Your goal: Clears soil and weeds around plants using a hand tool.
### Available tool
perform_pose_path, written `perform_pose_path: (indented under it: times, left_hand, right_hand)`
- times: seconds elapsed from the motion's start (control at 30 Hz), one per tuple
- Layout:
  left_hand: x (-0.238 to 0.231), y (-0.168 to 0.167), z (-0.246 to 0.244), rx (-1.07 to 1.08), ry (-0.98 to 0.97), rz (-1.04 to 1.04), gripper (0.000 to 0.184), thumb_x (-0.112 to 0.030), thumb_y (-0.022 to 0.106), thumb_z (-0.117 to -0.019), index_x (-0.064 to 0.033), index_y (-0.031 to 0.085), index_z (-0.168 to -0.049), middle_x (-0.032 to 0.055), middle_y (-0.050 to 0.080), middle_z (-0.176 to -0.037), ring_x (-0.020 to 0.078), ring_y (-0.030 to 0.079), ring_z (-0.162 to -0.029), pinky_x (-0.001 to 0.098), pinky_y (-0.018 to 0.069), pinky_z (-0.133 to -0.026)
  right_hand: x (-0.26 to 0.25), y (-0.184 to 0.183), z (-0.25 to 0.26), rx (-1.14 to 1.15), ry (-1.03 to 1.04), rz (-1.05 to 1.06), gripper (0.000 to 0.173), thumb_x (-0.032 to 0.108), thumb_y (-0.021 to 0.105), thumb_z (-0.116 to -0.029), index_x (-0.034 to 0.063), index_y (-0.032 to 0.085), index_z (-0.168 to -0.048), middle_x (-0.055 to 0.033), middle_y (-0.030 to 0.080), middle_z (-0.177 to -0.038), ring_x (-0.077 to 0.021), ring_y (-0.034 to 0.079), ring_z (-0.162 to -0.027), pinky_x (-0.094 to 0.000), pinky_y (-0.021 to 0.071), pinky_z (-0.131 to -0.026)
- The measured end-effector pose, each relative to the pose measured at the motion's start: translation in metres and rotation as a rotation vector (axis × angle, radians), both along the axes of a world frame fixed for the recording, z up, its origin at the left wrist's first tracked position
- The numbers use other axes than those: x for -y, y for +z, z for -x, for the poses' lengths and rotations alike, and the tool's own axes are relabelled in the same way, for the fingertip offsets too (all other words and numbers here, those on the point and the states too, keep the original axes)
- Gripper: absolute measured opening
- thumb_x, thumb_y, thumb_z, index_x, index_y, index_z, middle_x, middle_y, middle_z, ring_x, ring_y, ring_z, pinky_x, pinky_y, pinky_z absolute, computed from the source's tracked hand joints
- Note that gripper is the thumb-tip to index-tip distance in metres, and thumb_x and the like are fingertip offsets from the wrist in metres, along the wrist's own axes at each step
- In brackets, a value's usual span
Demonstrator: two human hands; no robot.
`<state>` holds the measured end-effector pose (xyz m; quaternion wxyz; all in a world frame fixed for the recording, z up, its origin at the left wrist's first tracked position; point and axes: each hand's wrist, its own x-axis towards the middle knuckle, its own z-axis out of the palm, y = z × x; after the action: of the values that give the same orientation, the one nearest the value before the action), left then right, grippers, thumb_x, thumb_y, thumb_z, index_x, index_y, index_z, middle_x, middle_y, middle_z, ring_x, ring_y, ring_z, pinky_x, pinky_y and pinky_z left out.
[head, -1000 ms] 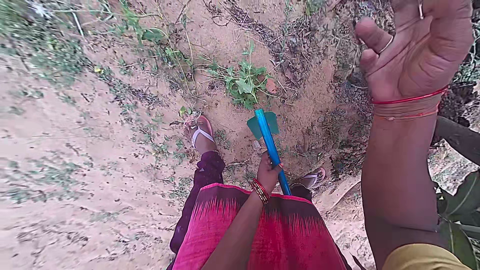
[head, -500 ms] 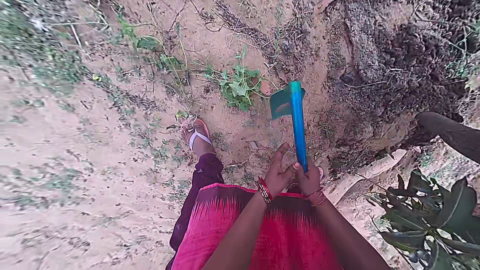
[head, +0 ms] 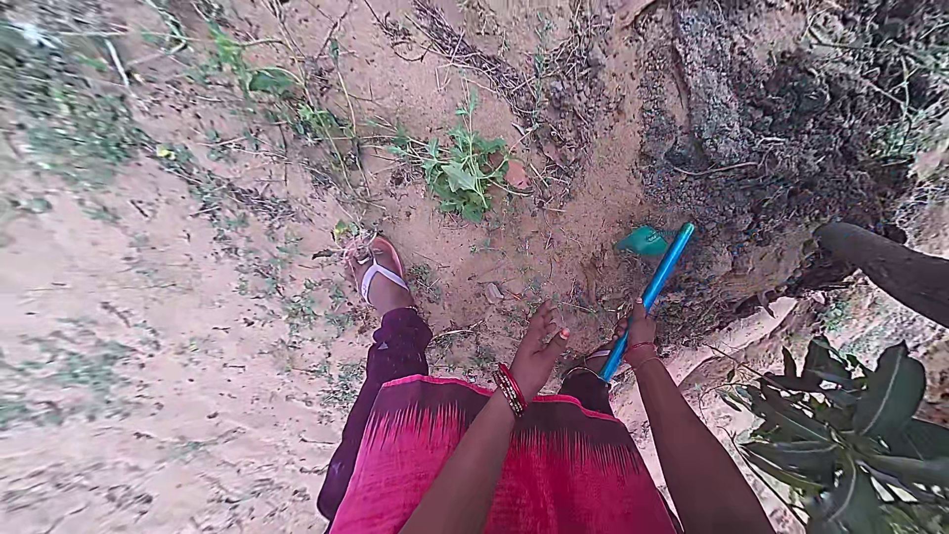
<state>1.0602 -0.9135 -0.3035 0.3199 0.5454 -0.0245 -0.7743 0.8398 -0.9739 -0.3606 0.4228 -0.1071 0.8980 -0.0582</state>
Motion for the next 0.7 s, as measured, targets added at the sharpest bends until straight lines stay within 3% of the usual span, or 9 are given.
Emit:
perform_pose_path:
  times: [0.1,0.27,0.33,0.4,0.43,0.5,0.57,0.7]
  left_hand:
    - [-0.001,0.001,-0.005,0.010,0.002,-0.009,0.065,-0.009,0.047,-0.1040,0.0079,0.016,-0.159,0.0287,0.035,-0.159,0.0265,0.045,-0.142,0.0339,0.0391,-0.114]
    - [-0.004,0.001,-0.005,0.020,0.010,-0.042,0.063,-0.012,0.047,-0.1033,0.0066,0.021,-0.158,0.0263,0.041,-0.154,0.0234,0.052,-0.131,0.0347,0.0467,-0.102]
    - [-0.007,0.001,-0.006,0.014,0.022,-0.057,0.063,-0.012,0.047,-0.1026,0.0065,0.022,-0.158,0.0261,0.042,-0.153,0.0240,0.053,-0.131,0.0369,0.0466,-0.103]
    - [-0.006,0.002,-0.008,0.015,0.025,-0.079,0.062,-0.011,0.047,-0.1037,0.0067,0.021,-0.157,0.0257,0.041,-0.154,0.0225,0.054,-0.129,0.0348,0.0473,-0.102]
    - [-0.005,0.002,-0.008,0.021,0.026,-0.086,0.062,-0.010,0.046,-0.1037,0.0069,0.021,-0.157,0.0259,0.041,-0.154,0.0223,0.054,-0.129,0.0341,0.0475,-0.101]
    - [-0.004,0.004,-0.005,0.012,0.027,-0.091,0.061,-0.009,0.046,-0.1041,0.0066,0.021,-0.158,0.0266,0.040,-0.155,0.0239,0.053,-0.131,0.0355,0.0461,-0.103]
    - [0.000,0.006,-0.004,0.004,0.024,-0.073,0.061,-0.008,0.046,-0.1039,0.0069,0.021,-0.157,0.0273,0.038,-0.156,0.0241,0.052,-0.133,0.0345,0.0456,-0.104]
    - [0.004,0.008,-0.008,0.018,0.017,-0.066,0.061,-0.008,0.045,-0.1046,0.0072,0.021,-0.158,0.0279,0.039,-0.155,0.0241,0.052,-0.132,0.0338,0.0457,-0.102]
  right_hand:
    - [0.032,0.036,-0.022,-0.010,0.074,0.071,0.038,0.037,0.034,-0.1146,0.0076,0.046,-0.093,0.0045,0.040,-0.055,-0.0057,0.041,-0.039,-0.0212,0.0411,-0.040]
    - [0.088,0.119,-0.036,-0.046,0.335,0.566,0.036,0.022,0.026,-0.1147,0.0128,0.048,-0.087,0.0120,0.046,-0.052,0.0013,0.046,-0.040,-0.0142,0.0449,-0.042]
    - [0.099,0.116,-0.036,-0.069,0.330,0.757,0.039,0.022,0.021,-0.1149,0.0142,0.046,-0.085,0.0119,0.047,-0.050,0.0002,0.047,-0.038,-0.0158,0.0464,-0.041]
    - [0.083,0.082,-0.040,-0.093,0.263,0.808,0.037,0.022,0.020,-0.1145,0.0120,0.043,-0.088,0.0099,0.044,-0.050,-0.0022,0.047,-0.038,-0.0191,0.0479,-0.041]
    - [0.063,0.056,-0.041,-0.115,0.225,0.730,0.034,0.021,0.023,-0.1145,0.0086,0.043,-0.090,0.0087,0.043,-0.051,-0.0029,0.047,-0.038,-0.0203,0.0491,-0.042]
    - [0.012,0.008,-0.040,-0.096,0.170,0.339,0.034,0.026,0.033,-0.1146,0.0000,0.048,-0.098,0.0039,0.042,-0.056,-0.0056,0.046,-0.043,-0.0224,0.0478,-0.048]
    - [-0.005,-0.015,-0.040,-0.022,0.135,-0.016,0.040,0.036,0.035,-0.1144,0.0007,0.050,-0.103,0.0012,0.043,-0.062,-0.0082,0.045,-0.046,-0.0244,0.0457,-0.048]
    - [0.033,0.023,-0.041,-0.026,0.246,-0.105,0.040,0.037,0.038,-0.1138,0.0013,0.052,-0.103,0.0013,0.043,-0.061,-0.0088,0.043,-0.045,-0.0248,0.0431,-0.046]
